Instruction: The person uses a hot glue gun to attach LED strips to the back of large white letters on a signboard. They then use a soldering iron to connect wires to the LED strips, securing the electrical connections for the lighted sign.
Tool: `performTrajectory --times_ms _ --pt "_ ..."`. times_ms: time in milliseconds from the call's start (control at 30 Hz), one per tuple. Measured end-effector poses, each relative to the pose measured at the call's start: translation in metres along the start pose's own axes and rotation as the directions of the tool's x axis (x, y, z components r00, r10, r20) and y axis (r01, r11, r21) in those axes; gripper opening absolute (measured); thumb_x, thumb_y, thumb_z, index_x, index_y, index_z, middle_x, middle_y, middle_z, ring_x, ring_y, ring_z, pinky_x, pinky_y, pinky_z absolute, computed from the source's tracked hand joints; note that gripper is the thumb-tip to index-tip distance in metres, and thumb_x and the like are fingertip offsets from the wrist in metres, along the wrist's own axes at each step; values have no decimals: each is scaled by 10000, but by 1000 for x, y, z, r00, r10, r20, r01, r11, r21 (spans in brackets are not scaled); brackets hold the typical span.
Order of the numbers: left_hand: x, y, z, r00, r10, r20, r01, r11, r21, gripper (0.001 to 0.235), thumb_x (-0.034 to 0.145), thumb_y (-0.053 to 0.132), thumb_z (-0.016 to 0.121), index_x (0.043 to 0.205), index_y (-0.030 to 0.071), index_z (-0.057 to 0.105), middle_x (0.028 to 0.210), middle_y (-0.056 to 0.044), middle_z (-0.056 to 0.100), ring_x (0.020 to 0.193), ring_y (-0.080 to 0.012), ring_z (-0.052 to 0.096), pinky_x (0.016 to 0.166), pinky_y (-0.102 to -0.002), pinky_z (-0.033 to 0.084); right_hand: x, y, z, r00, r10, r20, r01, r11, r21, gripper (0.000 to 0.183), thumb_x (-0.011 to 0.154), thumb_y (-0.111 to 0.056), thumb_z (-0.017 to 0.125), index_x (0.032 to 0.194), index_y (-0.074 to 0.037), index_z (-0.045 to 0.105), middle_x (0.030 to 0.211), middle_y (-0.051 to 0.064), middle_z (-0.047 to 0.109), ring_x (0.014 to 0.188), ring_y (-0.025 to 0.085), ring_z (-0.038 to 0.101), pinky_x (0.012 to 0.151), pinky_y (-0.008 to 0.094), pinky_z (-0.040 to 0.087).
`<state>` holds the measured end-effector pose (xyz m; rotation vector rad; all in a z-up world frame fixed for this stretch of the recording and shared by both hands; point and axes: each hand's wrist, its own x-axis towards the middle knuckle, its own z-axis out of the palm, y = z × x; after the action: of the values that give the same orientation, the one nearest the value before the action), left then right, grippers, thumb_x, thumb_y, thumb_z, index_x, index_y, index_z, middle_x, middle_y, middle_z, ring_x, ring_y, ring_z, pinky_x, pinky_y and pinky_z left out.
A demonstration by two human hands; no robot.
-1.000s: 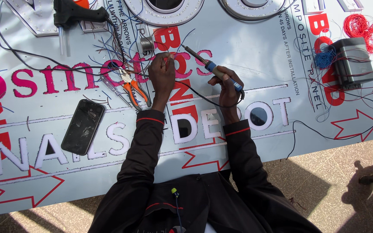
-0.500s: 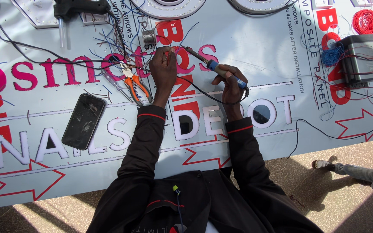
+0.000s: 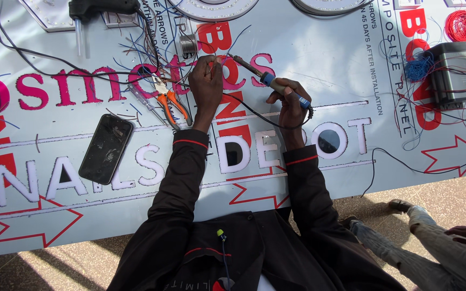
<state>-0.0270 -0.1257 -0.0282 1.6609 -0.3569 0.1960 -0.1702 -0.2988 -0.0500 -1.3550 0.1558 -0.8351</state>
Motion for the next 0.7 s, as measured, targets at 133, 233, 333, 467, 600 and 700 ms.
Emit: performTrajectory --times_ms 133,233,333,467,600,700 --pt "0 1 -1 1000 -1 3 1 1000 -5 98 1133 101 696 1152 67 786 618 -58 598 450 -45 427 507 -175 412 0 -1 1 1000 -2 9 2 1000 3 415 1097 -248 598 1246 99 769 945 277 758 711 323 809 656 402 688" --pt "1 3 -1 1000 -3 8 3 1000 -8 93 1129 91 699 1148 64 785 618 -54 596 454 -43 425 508 -173 412 0 -1 1 1000 2 10 -2 1000 6 420 1095 -247 596 1252 103 766 954 281 761 713 326 811 657 406 690" --pt "1 3 -1 1000 4 4 -4 1000 -12 91 1127 85 700 1147 63 786 615 -55 593 446 -41 424 499 -172 415 0 -1 0 1000 5 9 -5 1000 8 417 1098 -242 592 1257 102 766 976 285 765 720 324 813 661 408 694" --pt "1 3 -1 1000 4 9 -4 1000 -15 93 1127 94 696 1130 71 787 589 -35 565 450 -37 436 499 -174 423 -1 -1 0 1000 15 10 -15 1000 11 420 1103 -249 585 1265 95 763 1005 279 761 728 314 812 670 404 698" --pt "1 3 0 1000 8 12 -8 1000 -17 89 1129 96 700 1141 74 785 595 -45 568 447 -49 429 503 -176 422 -1 -1 0 1000 18 11 -18 1000 13 410 1106 -241 588 1267 93 763 1006 274 767 736 317 815 672 402 696" --pt "1 2 0 1000 8 11 -8 1000 -11 85 1132 107 698 1135 84 781 589 -36 563 446 -48 426 512 -175 416 -2 -1 0 1000 24 -2 -24 1000 1 414 1104 -258 593 1260 82 770 1000 256 762 727 302 811 672 398 694"
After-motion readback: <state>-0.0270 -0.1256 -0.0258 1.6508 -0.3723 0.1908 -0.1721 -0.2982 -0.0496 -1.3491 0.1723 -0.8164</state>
